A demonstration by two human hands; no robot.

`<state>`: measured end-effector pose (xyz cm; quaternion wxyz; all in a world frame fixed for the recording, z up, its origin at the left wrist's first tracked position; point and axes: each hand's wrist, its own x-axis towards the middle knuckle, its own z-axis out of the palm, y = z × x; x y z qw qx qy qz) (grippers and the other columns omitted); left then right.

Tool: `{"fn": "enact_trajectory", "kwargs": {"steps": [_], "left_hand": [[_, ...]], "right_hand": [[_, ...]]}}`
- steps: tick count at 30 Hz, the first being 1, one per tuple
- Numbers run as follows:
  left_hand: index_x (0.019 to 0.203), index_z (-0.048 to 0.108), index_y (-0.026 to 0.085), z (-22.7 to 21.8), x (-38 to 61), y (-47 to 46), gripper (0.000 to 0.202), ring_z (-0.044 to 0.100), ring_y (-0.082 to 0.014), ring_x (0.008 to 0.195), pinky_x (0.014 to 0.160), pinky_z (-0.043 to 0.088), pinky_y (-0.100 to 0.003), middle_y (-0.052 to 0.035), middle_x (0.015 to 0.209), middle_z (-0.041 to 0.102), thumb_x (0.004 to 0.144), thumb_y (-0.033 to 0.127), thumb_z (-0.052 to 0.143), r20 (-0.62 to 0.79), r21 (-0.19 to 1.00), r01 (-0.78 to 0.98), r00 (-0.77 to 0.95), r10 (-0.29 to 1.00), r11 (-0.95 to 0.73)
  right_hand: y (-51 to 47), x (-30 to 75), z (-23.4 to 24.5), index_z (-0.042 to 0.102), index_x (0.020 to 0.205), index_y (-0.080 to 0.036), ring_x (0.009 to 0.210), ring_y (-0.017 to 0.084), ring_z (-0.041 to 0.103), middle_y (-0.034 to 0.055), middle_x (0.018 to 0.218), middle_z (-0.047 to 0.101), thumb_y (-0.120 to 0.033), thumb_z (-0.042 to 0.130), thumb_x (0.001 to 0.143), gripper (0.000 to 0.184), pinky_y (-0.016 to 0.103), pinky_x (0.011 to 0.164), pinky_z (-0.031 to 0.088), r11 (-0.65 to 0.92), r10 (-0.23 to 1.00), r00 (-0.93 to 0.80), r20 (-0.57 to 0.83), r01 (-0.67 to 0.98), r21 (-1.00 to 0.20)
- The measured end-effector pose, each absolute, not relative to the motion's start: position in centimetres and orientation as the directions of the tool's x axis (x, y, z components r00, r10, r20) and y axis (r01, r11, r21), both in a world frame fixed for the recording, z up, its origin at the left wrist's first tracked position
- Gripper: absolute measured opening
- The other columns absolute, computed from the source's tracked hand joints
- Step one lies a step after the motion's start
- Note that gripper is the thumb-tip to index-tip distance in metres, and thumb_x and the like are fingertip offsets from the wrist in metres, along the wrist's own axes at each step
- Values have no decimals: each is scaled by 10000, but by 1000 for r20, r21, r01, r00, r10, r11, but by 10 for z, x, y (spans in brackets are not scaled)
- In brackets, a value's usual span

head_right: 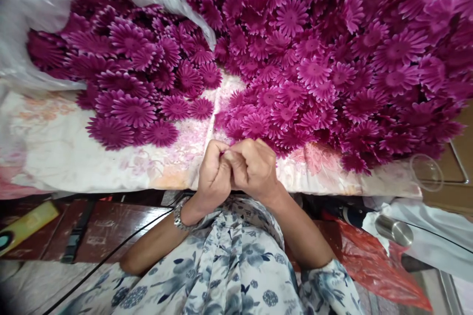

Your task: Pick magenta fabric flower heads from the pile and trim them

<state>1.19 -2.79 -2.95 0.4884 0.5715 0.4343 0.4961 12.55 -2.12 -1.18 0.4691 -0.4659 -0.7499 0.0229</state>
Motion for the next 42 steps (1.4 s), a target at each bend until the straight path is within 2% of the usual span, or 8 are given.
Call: {"fn": "enact_trajectory", "kwargs": {"steps": [8,14,18,22,26,31,38,42], "left_hand": [[951,513,215,-25,11,-24,211,437,-76,548,513,348,-198,43,661,500,813,347,603,-33,890,-438,218,975,128],[780,526,182,-19,8,-19,189,416,-64,558,552,355,-191,52,642,485,704,229,693,-178,780,-582,148,973,231],[732,510,177,-14,5,-19,161,431,-64,605,590,357,-182,44,680,506,703,162,667,-172,808,-549,128,977,214],[798,547,185,-9,4,-22,115,468,-70,603,597,378,-182,36,674,539,730,169,640,-238,783,-546,180,954,298],[930,623,161,-9,3,-23,200,511,-87,660,644,403,-191,4,706,575,734,195,639,-317,715,-554,288,904,427],[797,660,133,-13,0,-27,107,480,-84,619,592,380,-191,-1,658,557,715,202,664,-372,662,-538,368,852,521],[889,707,125,-13,4,-31,241,563,-140,717,688,431,-251,-48,754,660,681,247,711,-306,682,-540,402,863,493],[798,719,130,-15,4,-32,218,554,-129,644,605,426,-243,-38,699,661,663,301,735,-344,701,-524,347,872,485]], "right_hand": [[-24,133,-16,537,852,-211,600,73,523,-47,683,542,-228,493,890,61,198,558,417,421,816,93,570,580,-698],[-25,140,-7,577,853,-189,730,125,578,14,759,604,-164,479,878,104,270,674,470,454,812,-42,582,672,-585],[-28,145,1,600,956,-175,860,173,574,69,880,627,-205,582,834,127,332,760,481,519,738,-124,664,732,-441],[-27,142,0,598,930,-172,788,160,564,59,834,614,-205,651,792,151,316,715,468,606,676,-279,682,737,-300],[-26,141,-5,585,902,-172,794,166,556,58,815,596,-203,619,816,97,324,720,469,584,722,-276,635,735,-345],[-28,146,-6,580,882,-156,805,176,548,71,817,597,-212,623,812,100,338,731,475,573,765,-311,565,729,-375],[-30,146,-9,567,786,-161,724,158,545,60,751,618,-129,575,827,53,321,672,467,607,710,-352,610,745,-276],[-29,145,-12,561,805,-169,725,150,550,52,740,621,-122,573,826,53,299,672,469,599,696,-327,639,756,-265]]}}
